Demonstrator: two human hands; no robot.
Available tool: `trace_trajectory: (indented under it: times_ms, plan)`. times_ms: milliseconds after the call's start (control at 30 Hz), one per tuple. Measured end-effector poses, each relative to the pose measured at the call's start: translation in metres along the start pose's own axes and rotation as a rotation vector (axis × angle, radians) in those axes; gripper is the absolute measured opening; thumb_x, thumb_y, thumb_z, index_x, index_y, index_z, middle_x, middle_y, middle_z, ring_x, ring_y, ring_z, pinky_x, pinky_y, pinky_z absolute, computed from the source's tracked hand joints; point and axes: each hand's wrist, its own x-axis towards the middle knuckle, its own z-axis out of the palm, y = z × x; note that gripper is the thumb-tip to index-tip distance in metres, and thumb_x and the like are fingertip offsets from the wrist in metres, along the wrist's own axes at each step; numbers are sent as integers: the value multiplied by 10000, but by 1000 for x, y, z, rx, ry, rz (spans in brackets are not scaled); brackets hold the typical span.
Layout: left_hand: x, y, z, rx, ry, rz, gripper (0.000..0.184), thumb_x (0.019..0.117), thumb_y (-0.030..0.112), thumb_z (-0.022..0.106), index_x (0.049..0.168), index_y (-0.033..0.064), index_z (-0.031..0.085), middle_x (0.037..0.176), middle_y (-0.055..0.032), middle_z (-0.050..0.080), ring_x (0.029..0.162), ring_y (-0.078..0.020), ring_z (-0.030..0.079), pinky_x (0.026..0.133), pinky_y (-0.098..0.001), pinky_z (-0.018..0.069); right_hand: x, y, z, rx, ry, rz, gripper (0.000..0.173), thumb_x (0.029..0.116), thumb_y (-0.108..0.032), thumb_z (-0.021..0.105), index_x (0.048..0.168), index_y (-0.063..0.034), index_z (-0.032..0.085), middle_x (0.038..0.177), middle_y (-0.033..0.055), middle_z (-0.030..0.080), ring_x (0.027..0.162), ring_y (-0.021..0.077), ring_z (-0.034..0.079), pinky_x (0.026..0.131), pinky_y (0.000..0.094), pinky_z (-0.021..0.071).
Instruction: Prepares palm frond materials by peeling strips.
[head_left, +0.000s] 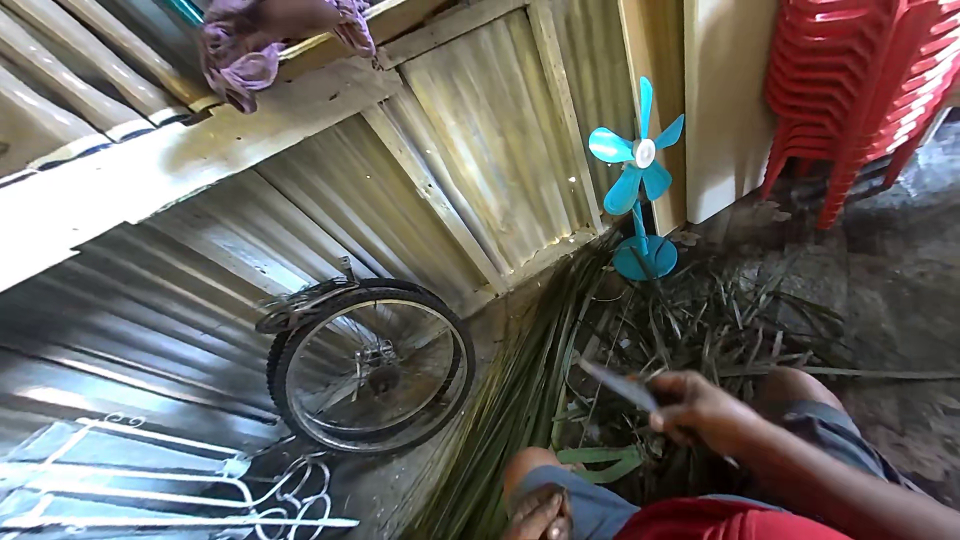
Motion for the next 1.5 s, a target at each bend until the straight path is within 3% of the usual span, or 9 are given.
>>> trace_trajectory:
  times_ms: [133, 467, 700, 900, 1033, 1167, 1233, 1333, 1500]
  plan:
    - [27, 7, 19, -38, -98, -25, 172, 1005, 219, 612, 947, 102, 724, 616, 67, 548, 469, 7, 484, 443, -148, 413, 7, 33, 24, -76, -223, 13, 627, 851, -112, 790, 1444, -141, 586, 950, 44, 684, 627, 80, 564, 547, 254, 488]
    - [44, 2, 35, -189, -312, -150, 180, 1005, 261, 629, 927, 115, 699, 609, 74, 525, 471, 4, 484, 444, -147, 408, 8, 44, 30, 163, -307, -44, 531, 860, -12, 770, 1364, -145, 670, 1123, 48, 739, 721, 51, 638, 596, 224, 533]
    - [33, 1, 28, -145, -262, -133, 178, 1009, 255, 627, 937, 115, 712, 607, 84, 517, 473, 7, 476, 447, -151, 401, 9, 23, 24, 282, -89, 12, 569, 847, -42, 737, 1397, -148, 632, 929, 28, 717, 565, 49, 553, 500, 225, 477]
    - [18, -12, 10, -188, -129, -118, 172, 1013, 219, 608, 926, 111, 709, 599, 79, 517, 463, 5, 470, 442, -152, 399, 18, -9, -15, 259, 184, -128, 624, 870, -43, 695, 1471, -102, 538, 978, 54, 694, 546, 71, 537, 486, 239, 485]
    - [28, -7, 15, -230, -152, -76, 187, 1010, 251, 634, 945, 93, 710, 618, 64, 541, 485, -7, 512, 457, -155, 434, 7, -7, -2, 103, 53, -68, 705, 834, -65, 748, 1496, -144, 518, 1120, 54, 686, 593, 78, 558, 506, 250, 496]
    - [47, 6, 38, -166, -177, -89, 148, 978, 244, 662, 917, 116, 707, 624, 65, 552, 472, 5, 499, 437, -143, 423, 4, 27, 29, -15, -199, 1, 620, 852, -98, 779, 1441, -138, 588, 993, 58, 704, 625, 84, 577, 541, 258, 498]
    - [55, 8, 46, -164, -204, -92, 143, 963, 241, 682, 908, 116, 722, 618, 63, 561, 469, 5, 499, 437, -145, 419, 5, 37, 37, 11, -250, -14, 575, 855, -56, 785, 1402, -135, 628, 1020, 59, 721, 652, 77, 598, 567, 253, 518]
    - [61, 9, 50, -203, -254, -98, 144, 968, 236, 686, 924, 102, 717, 624, 56, 567, 473, -3, 513, 442, -148, 433, 4, 34, 38, 85, -215, 20, 557, 846, -35, 793, 1376, -131, 653, 1040, 59, 732, 655, 73, 611, 550, 237, 517]
    - [57, 4, 51, -194, -256, -130, 159, 988, 233, 653, 922, 98, 705, 599, 70, 528, 461, -1, 491, 437, -150, 416, 4, 18, 28, 266, -39, 42, 566, 834, -58, 753, 1384, -105, 627, 897, 42, 709, 562, 57, 550, 504, 235, 478]
